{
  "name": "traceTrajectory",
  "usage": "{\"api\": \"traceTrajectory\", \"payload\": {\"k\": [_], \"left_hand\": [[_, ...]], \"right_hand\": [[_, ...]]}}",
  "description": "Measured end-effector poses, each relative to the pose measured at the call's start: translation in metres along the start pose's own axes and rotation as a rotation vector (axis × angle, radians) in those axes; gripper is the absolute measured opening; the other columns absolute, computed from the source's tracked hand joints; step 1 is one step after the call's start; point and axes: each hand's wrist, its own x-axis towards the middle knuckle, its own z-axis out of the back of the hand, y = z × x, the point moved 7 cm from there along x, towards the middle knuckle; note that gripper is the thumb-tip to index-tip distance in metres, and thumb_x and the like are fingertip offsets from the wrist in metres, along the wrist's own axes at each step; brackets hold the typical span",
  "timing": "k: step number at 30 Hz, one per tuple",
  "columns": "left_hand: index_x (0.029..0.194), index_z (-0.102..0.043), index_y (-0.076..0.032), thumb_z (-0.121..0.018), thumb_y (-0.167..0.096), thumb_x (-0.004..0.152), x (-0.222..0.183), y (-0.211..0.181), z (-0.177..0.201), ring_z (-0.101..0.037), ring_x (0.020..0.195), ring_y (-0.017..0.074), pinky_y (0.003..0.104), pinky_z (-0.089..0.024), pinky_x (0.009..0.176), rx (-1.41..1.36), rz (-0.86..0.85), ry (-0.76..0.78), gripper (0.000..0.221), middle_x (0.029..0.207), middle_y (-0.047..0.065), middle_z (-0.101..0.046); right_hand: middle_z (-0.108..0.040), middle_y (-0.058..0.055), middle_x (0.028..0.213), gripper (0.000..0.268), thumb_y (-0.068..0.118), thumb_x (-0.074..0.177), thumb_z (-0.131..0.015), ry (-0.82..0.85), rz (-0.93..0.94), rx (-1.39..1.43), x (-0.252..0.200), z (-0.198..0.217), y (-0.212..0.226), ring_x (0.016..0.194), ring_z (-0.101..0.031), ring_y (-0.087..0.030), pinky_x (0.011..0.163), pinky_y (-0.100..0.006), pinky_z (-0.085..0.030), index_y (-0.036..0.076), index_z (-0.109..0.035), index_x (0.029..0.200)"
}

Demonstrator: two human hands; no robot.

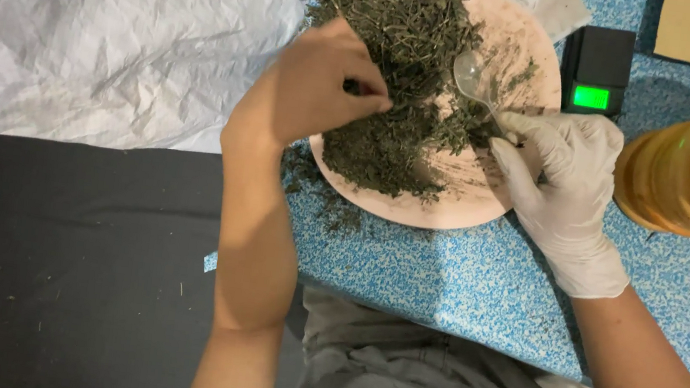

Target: Grinding dried herbs with a mortar and pestle and filling them into tea bags

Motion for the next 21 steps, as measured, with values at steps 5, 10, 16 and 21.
{"api": "traceTrajectory", "payload": {"k": [5, 10, 16, 21], "left_hand": [[0.102, -0.094, -0.018, -0.081, -0.039, 0.109, -0.006, 0.004, -0.015, -0.056, 0.097, 0.0253, 0.046, -0.049, 0.084, 0.017, -0.041, 0.149, 0.026, 0.087, -0.002, -0.084], [0.104, -0.086, -0.021, -0.074, -0.047, 0.112, 0.001, -0.005, -0.007, -0.053, 0.116, 0.0304, 0.056, -0.032, 0.104, 0.061, -0.029, 0.055, 0.029, 0.099, -0.002, -0.075], [0.12, -0.086, -0.027, -0.077, -0.039, 0.108, 0.022, -0.035, -0.05, -0.046, 0.129, 0.0319, 0.056, -0.026, 0.109, 0.163, -0.262, 0.044, 0.019, 0.12, 0.0, -0.071], [0.117, -0.079, -0.016, -0.081, -0.015, 0.106, 0.023, -0.052, -0.077, -0.046, 0.127, 0.0337, 0.056, -0.032, 0.104, 0.355, -0.465, -0.136, 0.012, 0.122, 0.006, -0.065]], "right_hand": [[-0.075, -0.008, 0.111, 0.021, 0.016, 0.122, -0.086, 0.031, -0.018, 0.008, -0.003, -0.007, 0.0, 0.107, -0.065, -0.034, 0.103, -0.049, -0.04, 0.006, -0.082, 0.139], [-0.076, -0.008, 0.111, 0.019, 0.013, 0.12, -0.087, 0.028, -0.022, 0.026, -0.002, -0.007, 0.001, 0.106, -0.064, -0.033, 0.102, -0.048, -0.04, 0.005, -0.082, 0.137], [-0.076, -0.007, 0.115, 0.02, 0.015, 0.122, -0.084, 0.039, -0.071, 0.013, -0.004, -0.006, -0.001, 0.11, -0.064, -0.033, 0.106, -0.048, -0.039, 0.008, -0.082, 0.14], [-0.073, -0.008, 0.11, 0.018, 0.016, 0.122, -0.083, 0.026, -0.044, -0.021, -0.001, 0.0, 0.002, 0.107, -0.064, -0.034, 0.103, -0.048, -0.04, 0.008, -0.081, 0.139]]}}
